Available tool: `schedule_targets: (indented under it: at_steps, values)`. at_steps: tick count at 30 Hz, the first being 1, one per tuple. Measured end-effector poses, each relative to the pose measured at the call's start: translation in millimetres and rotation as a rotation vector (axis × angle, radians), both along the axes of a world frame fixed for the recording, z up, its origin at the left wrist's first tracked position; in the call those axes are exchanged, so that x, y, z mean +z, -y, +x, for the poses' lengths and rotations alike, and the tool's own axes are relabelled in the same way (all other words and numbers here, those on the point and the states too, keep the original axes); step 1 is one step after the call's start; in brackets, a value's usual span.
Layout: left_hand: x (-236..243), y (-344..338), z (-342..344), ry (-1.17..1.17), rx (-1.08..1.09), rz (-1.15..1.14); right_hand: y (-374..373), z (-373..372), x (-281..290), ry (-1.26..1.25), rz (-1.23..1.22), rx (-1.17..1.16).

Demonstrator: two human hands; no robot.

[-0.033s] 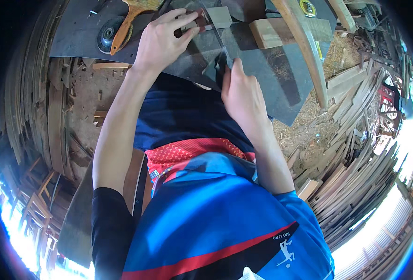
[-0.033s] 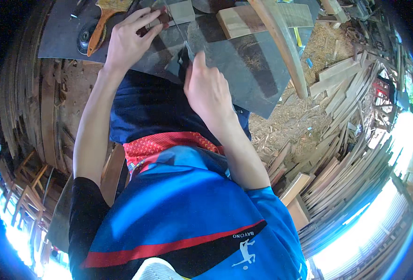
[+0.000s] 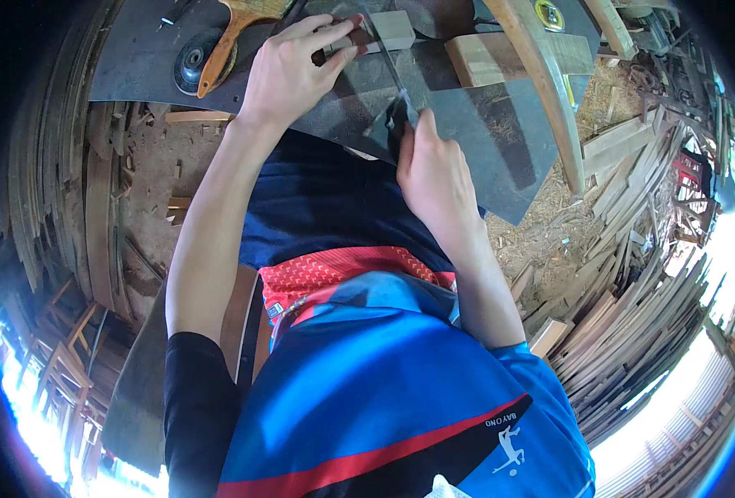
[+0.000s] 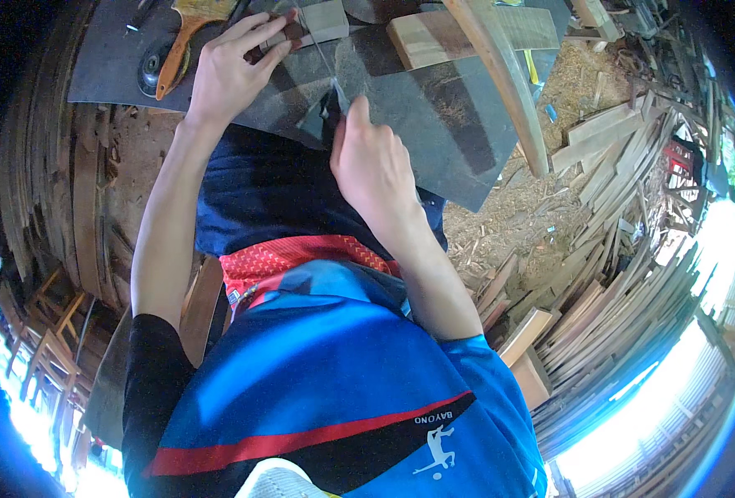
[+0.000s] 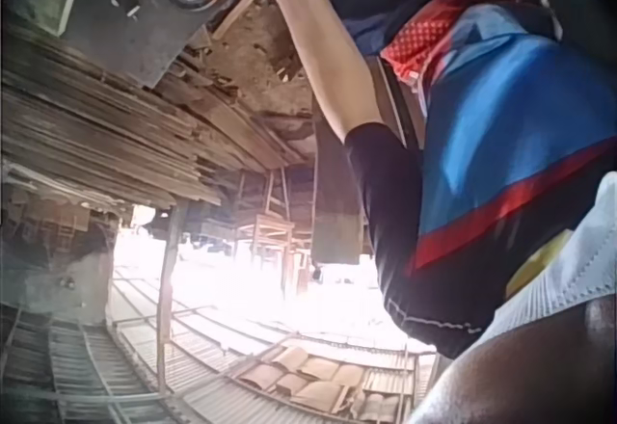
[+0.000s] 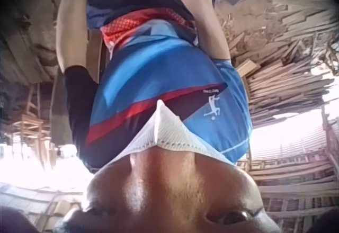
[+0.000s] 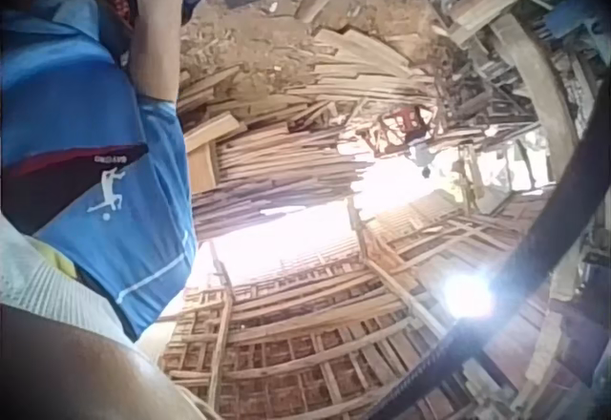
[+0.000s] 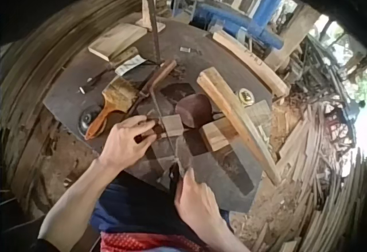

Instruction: The recorder is using a chisel and other tools to carve or shape small wooden blocks at a workbench.

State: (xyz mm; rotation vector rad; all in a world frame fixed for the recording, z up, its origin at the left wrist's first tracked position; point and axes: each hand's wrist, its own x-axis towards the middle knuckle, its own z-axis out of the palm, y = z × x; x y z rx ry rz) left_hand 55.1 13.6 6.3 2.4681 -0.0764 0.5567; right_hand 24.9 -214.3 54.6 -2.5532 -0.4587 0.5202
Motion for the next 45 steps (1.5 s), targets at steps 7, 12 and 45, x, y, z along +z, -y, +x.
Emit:
schedule_targets:
  at_steps: [7, 12, 45]
  values:
    - [7, 11, -7, -0.119, 0.039, -0.207, -4, 4, -6, 0.01, 0.036, -0.04]
    - [0, 10, 1, 0.035, 0.033, -0.176, -5, 7, -6, 0.008, 0.055, -0.025]
    - [17, 22, 9, 0.011, 0.094, 0.062, -2, 15, -1, 0.077, 0.023, -0.014]
